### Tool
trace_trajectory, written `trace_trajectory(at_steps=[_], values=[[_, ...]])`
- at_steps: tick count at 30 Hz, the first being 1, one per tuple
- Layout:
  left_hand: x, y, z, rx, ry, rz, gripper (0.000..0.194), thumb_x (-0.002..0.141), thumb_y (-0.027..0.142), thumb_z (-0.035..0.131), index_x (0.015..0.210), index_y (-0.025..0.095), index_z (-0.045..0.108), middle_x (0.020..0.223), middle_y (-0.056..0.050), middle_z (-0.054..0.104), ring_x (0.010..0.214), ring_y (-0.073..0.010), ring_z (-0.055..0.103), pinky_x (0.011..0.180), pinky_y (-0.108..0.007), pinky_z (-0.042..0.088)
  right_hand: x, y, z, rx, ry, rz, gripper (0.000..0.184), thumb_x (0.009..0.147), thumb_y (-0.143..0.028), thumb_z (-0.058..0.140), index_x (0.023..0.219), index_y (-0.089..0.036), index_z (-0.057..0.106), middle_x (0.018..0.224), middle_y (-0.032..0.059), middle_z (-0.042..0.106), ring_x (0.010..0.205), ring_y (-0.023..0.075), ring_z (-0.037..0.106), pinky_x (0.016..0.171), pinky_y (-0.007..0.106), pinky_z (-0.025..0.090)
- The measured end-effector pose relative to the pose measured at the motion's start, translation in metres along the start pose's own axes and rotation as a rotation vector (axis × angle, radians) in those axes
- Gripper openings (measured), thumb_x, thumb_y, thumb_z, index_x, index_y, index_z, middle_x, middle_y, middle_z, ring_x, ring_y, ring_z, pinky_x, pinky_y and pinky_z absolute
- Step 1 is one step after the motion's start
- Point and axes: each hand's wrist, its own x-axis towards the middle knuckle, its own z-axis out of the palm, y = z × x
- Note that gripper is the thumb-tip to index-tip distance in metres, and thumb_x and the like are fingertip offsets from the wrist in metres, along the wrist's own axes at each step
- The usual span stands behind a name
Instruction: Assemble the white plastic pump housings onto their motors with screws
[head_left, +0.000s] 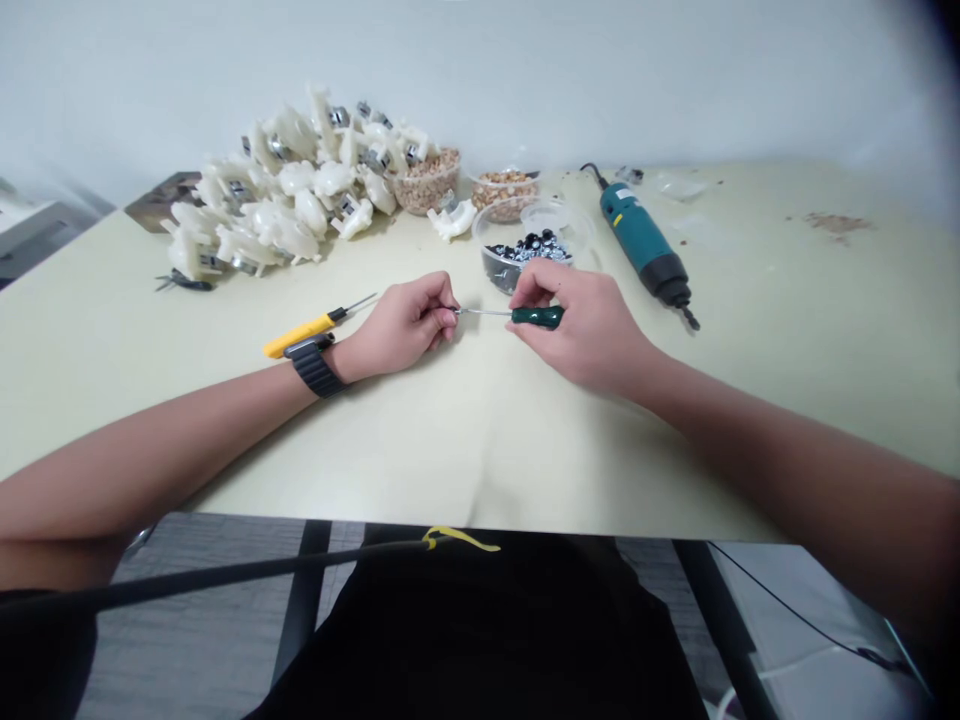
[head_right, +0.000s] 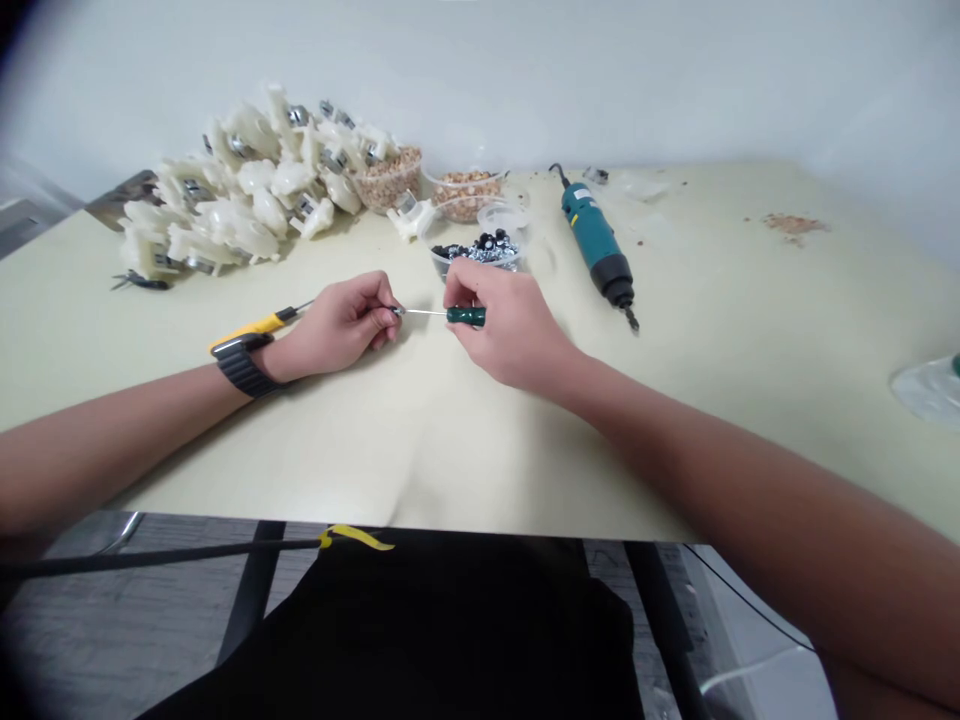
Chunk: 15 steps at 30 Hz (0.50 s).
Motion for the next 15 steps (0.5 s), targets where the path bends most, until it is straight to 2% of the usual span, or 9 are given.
trace_trajectory(at_steps=[5,9,15], values=[[0.0,0.0,0.0,0.022,0.0,0.008,0.016,0.096,0.023,0.063,0.085,0.022,0.052,0.067,0.001,0.067,0.054,-0.0112,0.054,0.055,-0.025,0.044,0.002,0.005,-0.003,-0.078,-0.03,0.083,0.016,0.083,-0.015,0.077,0.091,-0.022,0.065,0.093,0.0036,0.076,0.085,0.0224,0.067,0.08,0.036,0.049],[0.0,-0.001,0.0,0.012,0.006,0.006,0.021,0.098,0.031,0.067,0.086,0.021,0.054,0.068,0.001,0.068,0.055,-0.0112,0.055,0.055,-0.026,0.043,0.003,0.012,-0.002,-0.195,-0.103,0.132,0.01,0.088,-0.02,0.079,0.097,-0.02,0.075,0.098,0.0068,0.08,0.091,0.0261,0.071,0.082,0.039,0.05],[-0.001,-0.002,0.0,-0.027,0.013,0.004,0.025,0.098,0.036,0.071,0.085,0.022,0.055,0.068,0.0,0.069,0.057,-0.0121,0.055,0.055,-0.027,0.043,0.001,0.022,0.007,-0.347,-0.104,0.02,0.007,0.093,-0.023,0.08,0.098,-0.021,0.084,0.102,0.0099,0.081,0.097,0.0302,0.07,0.086,0.044,0.051]])
